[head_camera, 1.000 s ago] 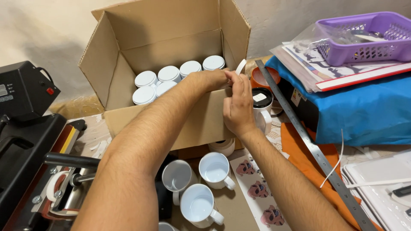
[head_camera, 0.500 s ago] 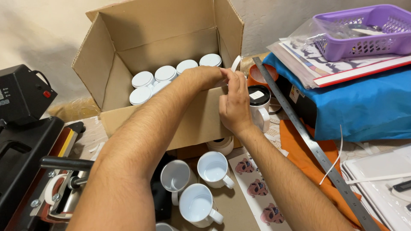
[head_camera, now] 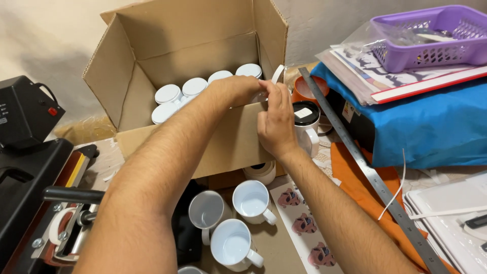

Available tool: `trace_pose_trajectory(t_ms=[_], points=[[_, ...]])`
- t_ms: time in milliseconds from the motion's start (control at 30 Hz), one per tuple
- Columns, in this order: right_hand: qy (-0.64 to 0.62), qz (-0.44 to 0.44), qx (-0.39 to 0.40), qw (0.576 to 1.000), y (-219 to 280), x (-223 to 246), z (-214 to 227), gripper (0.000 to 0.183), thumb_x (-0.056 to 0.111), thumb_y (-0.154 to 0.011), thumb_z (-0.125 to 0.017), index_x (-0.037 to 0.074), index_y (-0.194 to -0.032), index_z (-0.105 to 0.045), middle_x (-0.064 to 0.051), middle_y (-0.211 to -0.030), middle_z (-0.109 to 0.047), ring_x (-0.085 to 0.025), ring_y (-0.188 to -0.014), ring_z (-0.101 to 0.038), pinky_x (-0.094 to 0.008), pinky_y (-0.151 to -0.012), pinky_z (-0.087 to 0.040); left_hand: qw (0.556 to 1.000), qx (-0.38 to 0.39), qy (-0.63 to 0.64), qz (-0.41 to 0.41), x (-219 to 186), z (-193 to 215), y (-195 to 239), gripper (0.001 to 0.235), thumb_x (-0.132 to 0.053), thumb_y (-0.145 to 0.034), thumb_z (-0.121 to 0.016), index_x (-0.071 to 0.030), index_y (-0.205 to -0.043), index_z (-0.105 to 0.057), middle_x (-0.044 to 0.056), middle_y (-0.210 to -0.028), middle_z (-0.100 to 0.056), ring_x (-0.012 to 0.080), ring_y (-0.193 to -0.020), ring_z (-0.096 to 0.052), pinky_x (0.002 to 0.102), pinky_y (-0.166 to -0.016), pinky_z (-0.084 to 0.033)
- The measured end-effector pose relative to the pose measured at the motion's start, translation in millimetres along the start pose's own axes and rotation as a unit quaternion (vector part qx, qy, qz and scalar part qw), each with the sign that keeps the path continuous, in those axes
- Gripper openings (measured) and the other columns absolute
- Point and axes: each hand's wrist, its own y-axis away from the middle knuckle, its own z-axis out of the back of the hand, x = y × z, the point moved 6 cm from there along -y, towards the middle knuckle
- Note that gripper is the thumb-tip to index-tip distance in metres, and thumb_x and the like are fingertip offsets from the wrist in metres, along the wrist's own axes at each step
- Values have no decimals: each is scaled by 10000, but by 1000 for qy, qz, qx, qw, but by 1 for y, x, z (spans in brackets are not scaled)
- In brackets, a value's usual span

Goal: Preparing ceramic mugs for heat press printing by applying designs and securing them with tape

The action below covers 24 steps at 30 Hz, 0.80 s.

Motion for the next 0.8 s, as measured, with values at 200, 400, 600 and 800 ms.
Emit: trace_pose_trajectory(t_ms=[200, 400, 600, 800], points=[[2, 1, 2, 1000, 0, -2, -2, 699, -49, -671, -414, 38, -1361, -485, -90, -1059, -466, -278, -936, -509, -412, -934, -441, 1000, 17, 23, -2, -1, 3, -2, 428, 10, -831, -643, -125, -1236, -674, 142, -1191, -706, 363, -1150, -659, 509, -984, -534], [-1, 1, 2, 1000, -1, -4, -4, 685, -48, -672, -420, 41, -1347, -491, -95, -1072, -480, -278, -946, -523, -411, -932, -444, 1000, 8, -8, -23, 13, -11, -28, 491, 42, -744, -733, -136, -1200, -693, 135, -1145, -712, 357, -1115, -673, 495, -954, -558], [-2, -8, 10, 1000, -5, 0, -2, 681, -56, -684, -404, 39, -1354, -483, -94, -1073, -468, -278, -939, -508, -409, -933, -437, 999, 29, -10, -34, 23, -12, -39, 624, -88, -638, -863, -83, -1231, -669, 154, -1181, -709, 366, -1153, -655, 471, -952, -561], [-7, -10, 12, 1000, -3, -6, -6, 691, -60, -673, -413, 41, -1353, -477, -111, -1102, -481, -297, -961, -521, -422, -949, -435, 998, 39, -14, -37, -7, 51, 14, 877, -137, -570, -941, -37, -1363, -579, 219, -1231, -687, 428, -1194, -621, 526, -989, -537]])
